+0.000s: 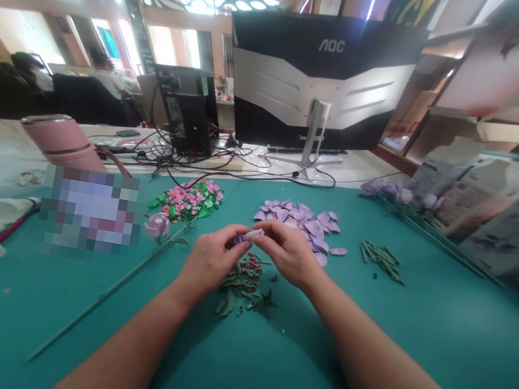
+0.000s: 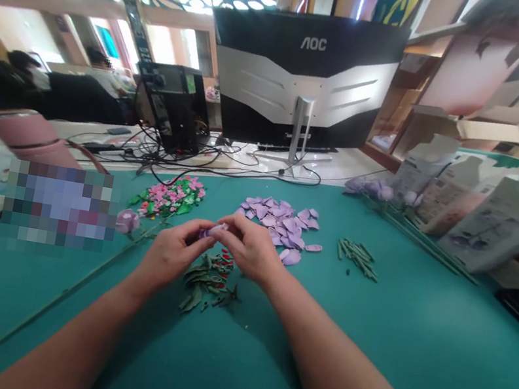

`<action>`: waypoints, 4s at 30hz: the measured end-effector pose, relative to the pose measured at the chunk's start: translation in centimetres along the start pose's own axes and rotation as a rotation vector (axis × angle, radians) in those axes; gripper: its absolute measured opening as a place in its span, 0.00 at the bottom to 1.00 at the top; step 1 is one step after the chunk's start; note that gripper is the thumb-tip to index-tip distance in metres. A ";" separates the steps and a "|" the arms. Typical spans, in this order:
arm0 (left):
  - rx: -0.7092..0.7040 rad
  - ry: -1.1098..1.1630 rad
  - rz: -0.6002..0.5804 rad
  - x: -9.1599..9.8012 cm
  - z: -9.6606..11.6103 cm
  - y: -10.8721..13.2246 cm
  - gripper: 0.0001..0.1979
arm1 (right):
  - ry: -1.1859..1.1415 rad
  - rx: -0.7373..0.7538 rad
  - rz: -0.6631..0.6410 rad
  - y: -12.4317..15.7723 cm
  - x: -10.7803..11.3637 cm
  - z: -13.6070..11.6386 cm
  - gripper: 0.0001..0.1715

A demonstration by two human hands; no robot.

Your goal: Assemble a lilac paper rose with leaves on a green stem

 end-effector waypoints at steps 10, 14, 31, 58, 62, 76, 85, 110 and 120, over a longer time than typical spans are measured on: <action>0.048 0.004 0.012 -0.5 -0.2 -0.1 0.13 | 0.194 -0.047 0.533 -1.2 9.6 1.1 0.19; 0.054 0.003 0.013 -0.3 0.2 0.0 0.14 | 0.362 -0.135 0.563 -1.2 11.7 2.0 0.19; 0.039 0.007 0.023 -0.4 -0.1 -0.1 0.14 | 0.892 -0.235 -0.141 -0.9 8.5 4.9 0.08; 0.193 0.668 -0.085 -1.2 -1.2 -0.7 0.19 | 0.399 -0.026 0.021 -0.1 1.9 0.8 0.07; 0.202 0.686 -0.092 -1.1 -1.0 -0.7 0.18 | 0.367 -0.030 -0.037 0.2 1.3 0.3 0.04; 0.182 0.710 -0.074 -1.0 -0.9 -0.7 0.18 | 0.368 0.125 -0.024 0.4 0.9 -0.5 0.09; 0.151 0.736 -0.053 -1.2 -1.1 -0.8 0.16 | 0.352 0.214 -0.005 0.6 0.7 -1.0 0.11; 0.117 0.657 -0.018 -1.6 -1.3 -0.7 0.15 | 0.417 0.327 0.056 0.8 0.3 -1.0 0.08; 0.106 0.626 0.011 -1.8 -1.5 -0.7 0.15 | 0.438 0.393 0.053 0.8 0.1 -0.9 0.08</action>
Point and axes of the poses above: each hand's wrist, its own y-axis away from the middle knuckle, its own x-axis out of the back of the hand, z = x × y, the point moved 1 cm from there along -y, towards the middle knuckle, and after that the axes turned 15 degrees about -y, right-handed, at the moved point
